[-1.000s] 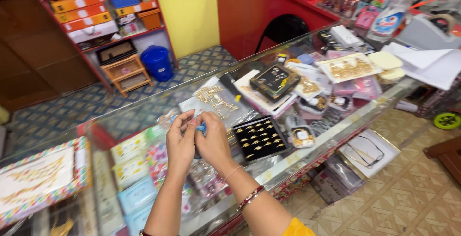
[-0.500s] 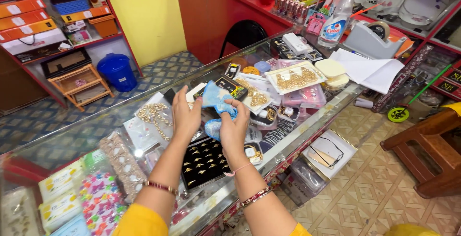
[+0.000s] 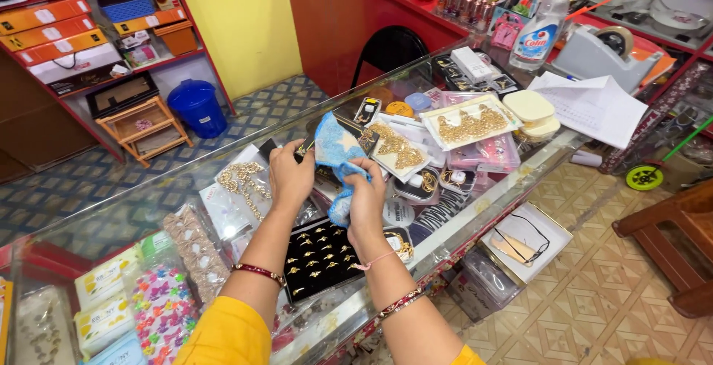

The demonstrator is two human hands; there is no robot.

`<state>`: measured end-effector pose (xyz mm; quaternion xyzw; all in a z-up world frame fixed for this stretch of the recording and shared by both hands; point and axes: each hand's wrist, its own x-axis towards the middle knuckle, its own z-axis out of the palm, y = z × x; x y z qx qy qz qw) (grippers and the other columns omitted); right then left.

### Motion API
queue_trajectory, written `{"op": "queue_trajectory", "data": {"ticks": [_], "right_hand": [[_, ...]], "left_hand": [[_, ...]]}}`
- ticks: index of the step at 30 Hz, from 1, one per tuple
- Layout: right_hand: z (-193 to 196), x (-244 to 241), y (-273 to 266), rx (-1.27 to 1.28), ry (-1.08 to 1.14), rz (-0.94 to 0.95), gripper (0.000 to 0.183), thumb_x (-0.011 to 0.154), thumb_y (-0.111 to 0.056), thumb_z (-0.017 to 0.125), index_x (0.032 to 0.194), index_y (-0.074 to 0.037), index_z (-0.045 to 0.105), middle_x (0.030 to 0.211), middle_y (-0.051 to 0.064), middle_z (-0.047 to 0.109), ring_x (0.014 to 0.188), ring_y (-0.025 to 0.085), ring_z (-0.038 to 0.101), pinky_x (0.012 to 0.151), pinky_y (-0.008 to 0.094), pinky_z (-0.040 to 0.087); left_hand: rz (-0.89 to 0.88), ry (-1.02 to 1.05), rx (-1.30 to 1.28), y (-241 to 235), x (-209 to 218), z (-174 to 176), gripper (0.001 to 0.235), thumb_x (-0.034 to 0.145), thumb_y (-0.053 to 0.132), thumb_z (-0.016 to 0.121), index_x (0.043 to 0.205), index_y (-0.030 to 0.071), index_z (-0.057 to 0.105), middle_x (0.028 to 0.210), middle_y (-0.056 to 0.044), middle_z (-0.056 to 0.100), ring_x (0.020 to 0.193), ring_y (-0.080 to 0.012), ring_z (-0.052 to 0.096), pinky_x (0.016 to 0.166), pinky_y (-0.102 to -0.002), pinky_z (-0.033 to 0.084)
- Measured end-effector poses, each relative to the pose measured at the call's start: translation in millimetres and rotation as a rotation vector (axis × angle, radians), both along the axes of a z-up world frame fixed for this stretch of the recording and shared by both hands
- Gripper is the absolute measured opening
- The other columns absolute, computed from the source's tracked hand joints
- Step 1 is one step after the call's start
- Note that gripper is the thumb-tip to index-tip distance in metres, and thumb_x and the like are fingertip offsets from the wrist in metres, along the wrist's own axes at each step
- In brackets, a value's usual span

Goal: The person wipes the surfaces of various jewelry boxes and trays on a glass display counter using a blue cloth. They handle multiple boxes containing necklaces, rings, and earrings, wiping the lids and sides before placing them back on the counter.

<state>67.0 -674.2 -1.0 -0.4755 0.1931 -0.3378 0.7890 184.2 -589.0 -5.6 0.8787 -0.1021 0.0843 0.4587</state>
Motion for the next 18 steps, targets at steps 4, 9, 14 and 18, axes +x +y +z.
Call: {"op": "queue_trajectory", "data": {"ticks": [4,9,14,18], "right_hand": [[7,1,10,0.000,-0.046,0.020,0.026,0.078,0.001,0.054,0.100,-0.004,0.065,0.098,0.004,0.064,0.091,0.014,0.057,0.082,0.026,0.046],[19,9,45,-0.020,-0.097,0.220,0.025,0.077,0.001,0.053,0.099,-0.005,0.064,0.094,0.004,0.061,0.085,0.014,0.052,0.075,0.026,0.043],[10,23,113,-0.140,0.028,0.383,0.022,0.077,-0.001,0.055,0.095,-0.006,0.065,0.090,0.002,0.062,0.085,0.012,0.053,0.077,0.025,0.044],[-9,28,177,-0.212,0.045,0.531,0.017,0.078,-0.003,0.056,0.093,-0.005,0.065,0.090,0.003,0.062,0.085,0.014,0.055,0.077,0.026,0.045]], "left_hand": [[-0.037,-0.101,-0.216,19,-5,4,0.044,0.086,0.025,0.071,0.126,0.007,0.071,0.119,-0.017,0.060,0.112,-0.0304,0.064,0.100,-0.040,0.049],[-0.011,0.158,-0.442,92,-29,25,0.074,0.080,0.014,0.069,0.150,0.013,0.047,0.123,-0.014,0.065,0.103,-0.0231,0.068,0.085,-0.036,0.055],[-0.065,0.320,-0.593,186,-53,25,0.130,0.072,0.003,0.079,0.161,0.016,-0.015,0.124,-0.019,0.067,0.095,-0.0215,0.071,0.076,-0.032,0.058],[0.068,0.505,-0.557,261,-87,23,0.149,0.066,0.004,0.086,0.154,0.021,-0.032,0.124,-0.018,0.066,0.090,-0.0266,0.072,0.068,-0.038,0.060]]}}
